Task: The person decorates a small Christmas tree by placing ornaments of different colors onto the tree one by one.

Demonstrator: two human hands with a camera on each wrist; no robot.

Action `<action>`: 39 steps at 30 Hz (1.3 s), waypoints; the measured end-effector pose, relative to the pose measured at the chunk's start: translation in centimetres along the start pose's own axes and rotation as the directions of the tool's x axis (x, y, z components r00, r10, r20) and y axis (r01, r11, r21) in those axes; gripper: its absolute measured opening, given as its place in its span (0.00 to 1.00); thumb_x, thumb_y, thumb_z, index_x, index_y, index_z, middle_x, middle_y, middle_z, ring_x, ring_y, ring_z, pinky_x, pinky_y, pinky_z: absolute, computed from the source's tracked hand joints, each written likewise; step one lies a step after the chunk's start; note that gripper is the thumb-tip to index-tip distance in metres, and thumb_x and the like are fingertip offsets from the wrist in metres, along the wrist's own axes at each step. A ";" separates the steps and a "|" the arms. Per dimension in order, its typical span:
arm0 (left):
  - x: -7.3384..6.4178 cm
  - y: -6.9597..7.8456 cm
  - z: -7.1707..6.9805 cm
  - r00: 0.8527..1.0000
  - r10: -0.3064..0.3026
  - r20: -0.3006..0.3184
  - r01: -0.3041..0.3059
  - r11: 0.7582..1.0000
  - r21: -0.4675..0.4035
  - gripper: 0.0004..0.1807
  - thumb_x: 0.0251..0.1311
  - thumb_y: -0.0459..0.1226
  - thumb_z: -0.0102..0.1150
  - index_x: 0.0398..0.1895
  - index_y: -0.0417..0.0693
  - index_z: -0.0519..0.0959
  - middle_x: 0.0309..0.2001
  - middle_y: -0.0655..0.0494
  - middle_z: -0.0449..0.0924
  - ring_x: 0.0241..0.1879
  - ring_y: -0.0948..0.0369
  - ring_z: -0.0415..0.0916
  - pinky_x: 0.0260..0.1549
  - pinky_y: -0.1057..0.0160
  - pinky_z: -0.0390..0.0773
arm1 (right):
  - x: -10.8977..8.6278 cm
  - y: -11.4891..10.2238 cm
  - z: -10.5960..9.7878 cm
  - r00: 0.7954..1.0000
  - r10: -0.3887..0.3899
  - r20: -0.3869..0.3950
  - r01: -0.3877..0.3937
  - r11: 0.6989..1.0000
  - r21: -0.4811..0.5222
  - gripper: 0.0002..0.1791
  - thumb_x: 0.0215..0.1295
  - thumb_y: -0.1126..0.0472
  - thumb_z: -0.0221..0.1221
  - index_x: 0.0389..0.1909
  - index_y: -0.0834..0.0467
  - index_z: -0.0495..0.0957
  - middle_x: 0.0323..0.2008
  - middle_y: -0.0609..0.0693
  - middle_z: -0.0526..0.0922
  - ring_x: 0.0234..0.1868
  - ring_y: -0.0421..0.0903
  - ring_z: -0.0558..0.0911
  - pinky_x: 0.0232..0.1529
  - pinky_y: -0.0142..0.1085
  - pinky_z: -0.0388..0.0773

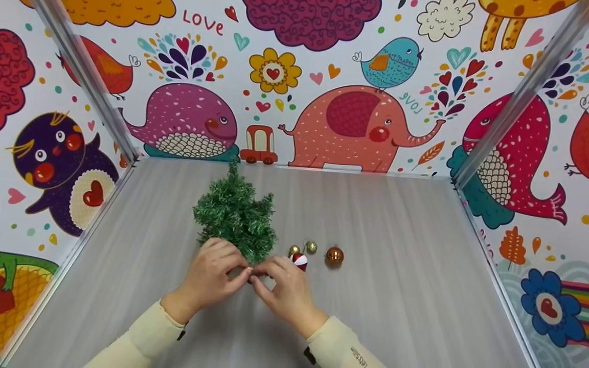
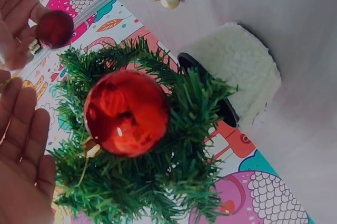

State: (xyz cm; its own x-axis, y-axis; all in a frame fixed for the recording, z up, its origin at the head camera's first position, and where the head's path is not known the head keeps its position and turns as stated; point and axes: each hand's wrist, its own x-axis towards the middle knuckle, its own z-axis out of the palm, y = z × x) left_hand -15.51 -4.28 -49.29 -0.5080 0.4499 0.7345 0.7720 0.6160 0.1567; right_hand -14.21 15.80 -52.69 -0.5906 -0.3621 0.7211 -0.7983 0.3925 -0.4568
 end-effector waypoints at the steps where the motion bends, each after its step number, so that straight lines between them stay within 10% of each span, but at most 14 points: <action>1: 0.0 0.0 0.0 1.000 0.001 -0.001 -0.002 1.000 -0.004 0.05 0.52 0.40 0.69 0.22 0.56 0.83 0.24 0.65 0.79 0.29 0.63 0.76 0.42 0.58 0.75 | 0.0 0.0 0.0 1.000 -0.006 -0.004 0.006 1.000 0.004 0.05 0.65 0.62 0.65 0.39 0.49 0.82 0.38 0.39 0.80 0.35 0.37 0.78 0.36 0.25 0.75; 21: -0.6 0.6 1.5 1.000 -0.002 0.030 -0.005 0.974 0.226 0.07 0.49 0.40 0.72 0.21 0.51 0.82 0.24 0.60 0.78 0.29 0.58 0.75 0.35 0.57 0.74 | -0.7 2.4 0.2 0.993 0.109 -0.039 -0.111 0.992 -0.064 0.09 0.56 0.69 0.66 0.31 0.52 0.80 0.31 0.42 0.78 0.30 0.42 0.77 0.29 0.33 0.76; 39: -0.1 1.4 2.9 0.997 -0.075 -0.029 0.080 0.885 0.458 0.08 0.51 0.41 0.70 0.20 0.51 0.81 0.27 0.55 0.76 0.31 0.53 0.73 0.40 0.54 0.73 | -0.3 3.7 1.1 0.983 0.162 -0.088 -0.176 0.966 -0.188 0.08 0.59 0.67 0.66 0.31 0.50 0.79 0.31 0.39 0.77 0.30 0.39 0.75 0.28 0.29 0.73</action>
State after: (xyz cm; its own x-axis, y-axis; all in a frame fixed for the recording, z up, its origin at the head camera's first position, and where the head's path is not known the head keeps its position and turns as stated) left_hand -15.48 -1.54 -51.03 -0.5531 0.3838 0.7395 0.4681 0.8774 -0.1053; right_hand -17.10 16.44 -55.13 -0.6992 -0.2176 0.6810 -0.6453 0.6022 -0.4701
